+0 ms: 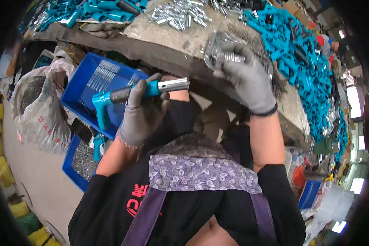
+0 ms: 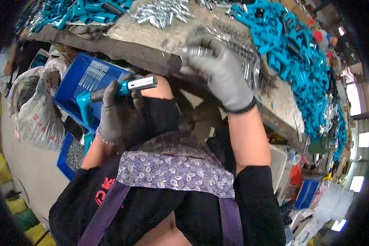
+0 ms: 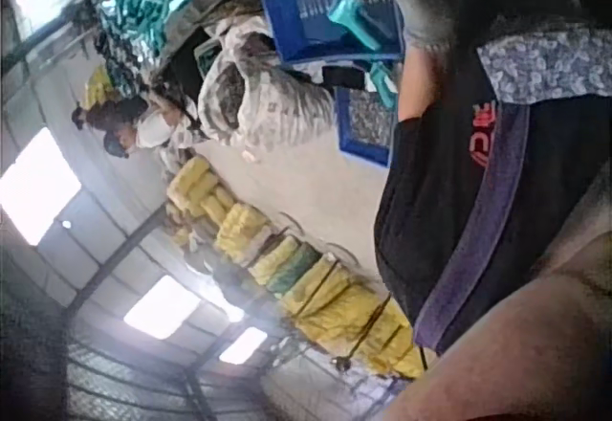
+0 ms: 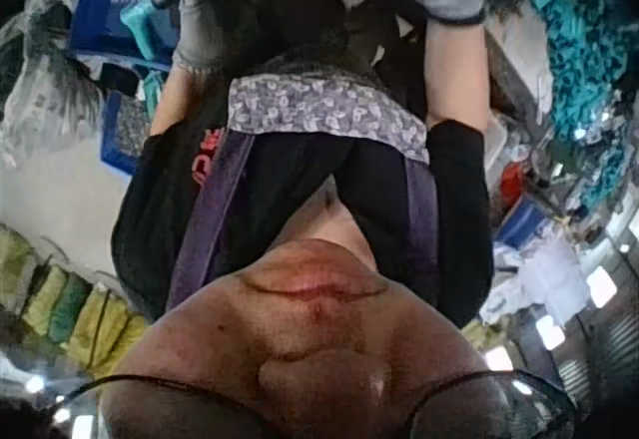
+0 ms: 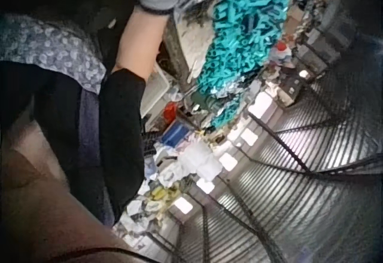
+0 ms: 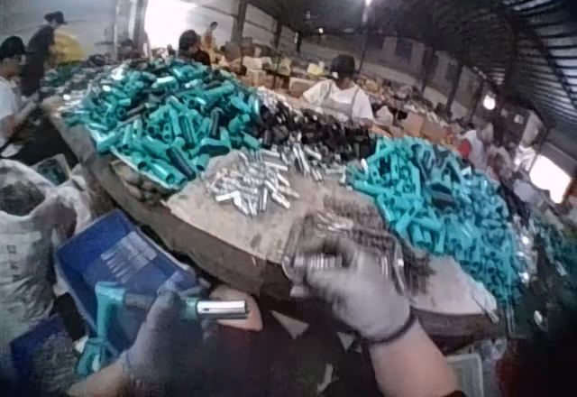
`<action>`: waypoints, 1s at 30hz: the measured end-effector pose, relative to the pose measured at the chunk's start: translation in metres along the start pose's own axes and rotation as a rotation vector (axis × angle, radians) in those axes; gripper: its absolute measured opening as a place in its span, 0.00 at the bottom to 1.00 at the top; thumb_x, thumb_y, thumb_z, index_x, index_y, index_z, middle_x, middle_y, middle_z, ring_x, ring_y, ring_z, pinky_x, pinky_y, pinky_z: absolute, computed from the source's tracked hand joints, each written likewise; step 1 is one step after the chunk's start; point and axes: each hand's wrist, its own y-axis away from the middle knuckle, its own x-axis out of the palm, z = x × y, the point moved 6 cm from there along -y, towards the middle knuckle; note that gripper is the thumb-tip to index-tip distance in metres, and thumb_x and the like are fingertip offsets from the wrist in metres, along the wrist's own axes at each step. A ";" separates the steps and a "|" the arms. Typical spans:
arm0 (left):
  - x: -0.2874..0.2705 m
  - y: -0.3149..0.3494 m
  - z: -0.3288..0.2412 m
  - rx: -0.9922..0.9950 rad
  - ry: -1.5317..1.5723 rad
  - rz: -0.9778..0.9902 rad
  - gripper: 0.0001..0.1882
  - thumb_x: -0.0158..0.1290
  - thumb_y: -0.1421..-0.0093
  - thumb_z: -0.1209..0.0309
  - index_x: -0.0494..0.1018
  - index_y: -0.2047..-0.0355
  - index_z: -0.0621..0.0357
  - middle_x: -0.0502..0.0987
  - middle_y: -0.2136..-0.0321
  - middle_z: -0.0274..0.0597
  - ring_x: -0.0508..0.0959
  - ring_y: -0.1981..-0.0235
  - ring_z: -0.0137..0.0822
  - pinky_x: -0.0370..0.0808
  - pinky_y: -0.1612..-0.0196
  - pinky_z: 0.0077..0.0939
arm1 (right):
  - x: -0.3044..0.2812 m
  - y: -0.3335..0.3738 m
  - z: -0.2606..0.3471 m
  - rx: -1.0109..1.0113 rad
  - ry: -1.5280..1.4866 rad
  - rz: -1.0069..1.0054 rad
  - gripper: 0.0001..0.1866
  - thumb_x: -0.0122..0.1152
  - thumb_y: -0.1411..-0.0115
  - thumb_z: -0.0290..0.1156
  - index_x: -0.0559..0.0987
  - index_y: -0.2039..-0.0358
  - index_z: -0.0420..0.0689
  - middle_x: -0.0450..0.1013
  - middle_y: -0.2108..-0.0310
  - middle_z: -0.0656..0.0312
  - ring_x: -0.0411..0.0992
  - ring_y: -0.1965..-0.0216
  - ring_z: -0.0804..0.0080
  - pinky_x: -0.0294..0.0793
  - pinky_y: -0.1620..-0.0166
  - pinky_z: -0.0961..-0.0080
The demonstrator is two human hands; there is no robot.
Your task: The person assembles metal and plastic hardware components by hand, combining teal plastic parts, metal springs, metal screws, and black plastic connectors, using a metal rod tool to aid in the assembly.
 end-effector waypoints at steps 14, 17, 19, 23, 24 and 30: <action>0.035 0.042 0.099 -0.321 -0.427 0.325 0.14 0.52 0.35 0.66 0.72 0.54 0.63 0.77 0.62 0.37 0.74 0.63 0.27 0.72 0.54 0.24 | 0.002 0.156 -0.045 -0.437 0.923 -0.146 0.16 0.70 0.42 0.35 0.81 0.54 0.45 0.78 0.64 0.57 0.78 0.64 0.68 0.76 0.61 0.73; 0.039 0.045 0.107 -0.276 -0.568 0.403 0.13 0.54 0.35 0.68 0.72 0.54 0.64 0.77 0.64 0.36 0.74 0.66 0.27 0.72 0.57 0.23 | -0.015 0.161 -0.062 -0.095 0.501 -0.218 0.21 0.63 0.36 0.40 0.77 0.48 0.41 0.77 0.68 0.61 0.76 0.68 0.76 0.75 0.64 0.77; 0.040 0.046 0.107 -0.150 -0.699 0.369 0.13 0.56 0.35 0.71 0.72 0.53 0.64 0.78 0.63 0.36 0.76 0.64 0.26 0.73 0.57 0.23 | -0.031 0.165 -0.098 0.114 0.156 -0.266 0.19 0.59 0.32 0.39 0.77 0.52 0.35 0.75 0.70 0.62 0.73 0.69 0.84 0.74 0.68 0.79; 0.036 0.048 0.114 -0.251 -0.493 0.355 0.16 0.56 0.36 0.73 0.72 0.50 0.64 0.79 0.57 0.40 0.78 0.56 0.28 0.74 0.49 0.25 | -0.019 0.174 -0.087 0.034 0.222 -0.198 0.18 0.56 0.31 0.42 0.76 0.61 0.36 0.73 0.74 0.63 0.71 0.72 0.78 0.73 0.68 0.76; 0.030 0.046 0.115 -0.254 -0.493 0.352 0.16 0.56 0.36 0.73 0.72 0.50 0.64 0.79 0.57 0.40 0.78 0.56 0.28 0.74 0.49 0.25 | -0.032 0.175 -0.101 0.037 0.220 -0.199 0.18 0.56 0.31 0.42 0.76 0.61 0.36 0.73 0.74 0.63 0.71 0.72 0.78 0.73 0.68 0.76; 0.037 0.048 0.117 -0.306 -0.407 0.215 0.18 0.54 0.35 0.72 0.69 0.46 0.66 0.78 0.54 0.43 0.77 0.53 0.31 0.73 0.46 0.27 | -0.028 0.163 -0.071 -0.407 0.560 -0.381 0.17 0.58 0.32 0.41 0.79 0.57 0.38 0.70 0.77 0.64 0.69 0.70 0.77 0.71 0.65 0.77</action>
